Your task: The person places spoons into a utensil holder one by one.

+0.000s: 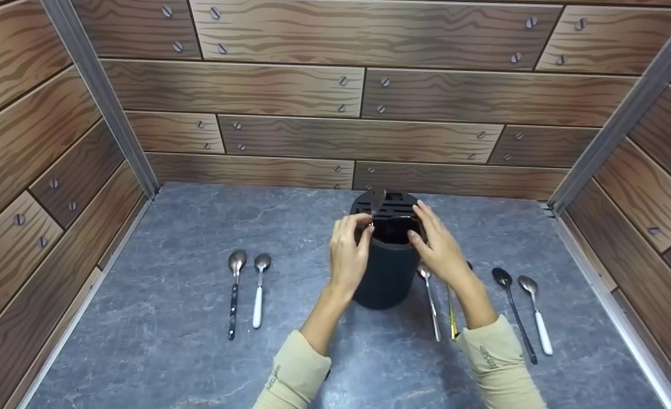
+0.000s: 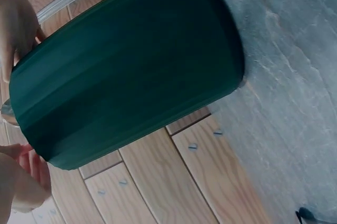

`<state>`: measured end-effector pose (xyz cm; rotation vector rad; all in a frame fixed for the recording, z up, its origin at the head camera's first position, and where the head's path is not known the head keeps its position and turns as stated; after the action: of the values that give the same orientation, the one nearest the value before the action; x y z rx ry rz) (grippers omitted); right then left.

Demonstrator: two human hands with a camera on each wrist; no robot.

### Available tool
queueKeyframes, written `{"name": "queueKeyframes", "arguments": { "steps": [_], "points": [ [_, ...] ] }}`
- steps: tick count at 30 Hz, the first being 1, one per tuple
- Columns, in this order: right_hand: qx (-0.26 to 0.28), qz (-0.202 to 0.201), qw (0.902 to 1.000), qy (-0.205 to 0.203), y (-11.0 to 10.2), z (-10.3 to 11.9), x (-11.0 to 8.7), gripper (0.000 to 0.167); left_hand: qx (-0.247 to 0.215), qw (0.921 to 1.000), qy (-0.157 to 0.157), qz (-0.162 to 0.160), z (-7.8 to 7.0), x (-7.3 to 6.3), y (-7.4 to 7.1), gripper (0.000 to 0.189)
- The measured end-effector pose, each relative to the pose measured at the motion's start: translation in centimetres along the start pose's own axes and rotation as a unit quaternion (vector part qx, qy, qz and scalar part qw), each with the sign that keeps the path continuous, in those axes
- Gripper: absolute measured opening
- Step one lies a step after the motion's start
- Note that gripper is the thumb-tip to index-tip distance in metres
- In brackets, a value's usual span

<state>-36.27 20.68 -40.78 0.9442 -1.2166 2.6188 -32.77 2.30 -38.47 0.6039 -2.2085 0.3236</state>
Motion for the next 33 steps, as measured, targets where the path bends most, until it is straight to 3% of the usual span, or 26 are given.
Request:
{"name": "queueKeyframes", "arguments": {
  "steps": [3, 8, 17, 33],
  "points": [
    [0.002, 0.0, 1.0, 0.0, 0.0, 0.0, 0.0, 0.055, 0.032, 0.9994, -0.012, 0.007, 0.6, -0.4, -0.2, 0.02],
    [0.008, 0.0, 1.0, 0.003, -0.1, 0.0, -0.1, 0.056, 0.017, 0.998, -0.059, 0.013, 1.7, -1.3, -1.1, 0.031],
    [0.01, -0.003, 0.9999, -0.001, -0.1, 0.0, -0.1, 0.055, 0.019, 0.9932, -0.113, -0.02, 3.8, -2.3, -3.4, 0.03],
    [0.013, -0.002, 0.9999, 0.001, -0.1, 0.1, 0.0, 0.055, 0.09, 0.9815, -0.164, -0.043, 7.7, -4.0, -6.6, 0.025]
  ]
}}
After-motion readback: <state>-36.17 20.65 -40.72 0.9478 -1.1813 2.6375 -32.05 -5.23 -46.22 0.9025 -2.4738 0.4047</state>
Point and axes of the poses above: each hand's wrist, its own x-axis towards the middle knuckle, its own y-axis out of the palm, z = x × y, the point moved 7 cm from there along x, towards the middle knuckle, and after that the axes turned 11 degrees about -z, right-handed, at the moved point
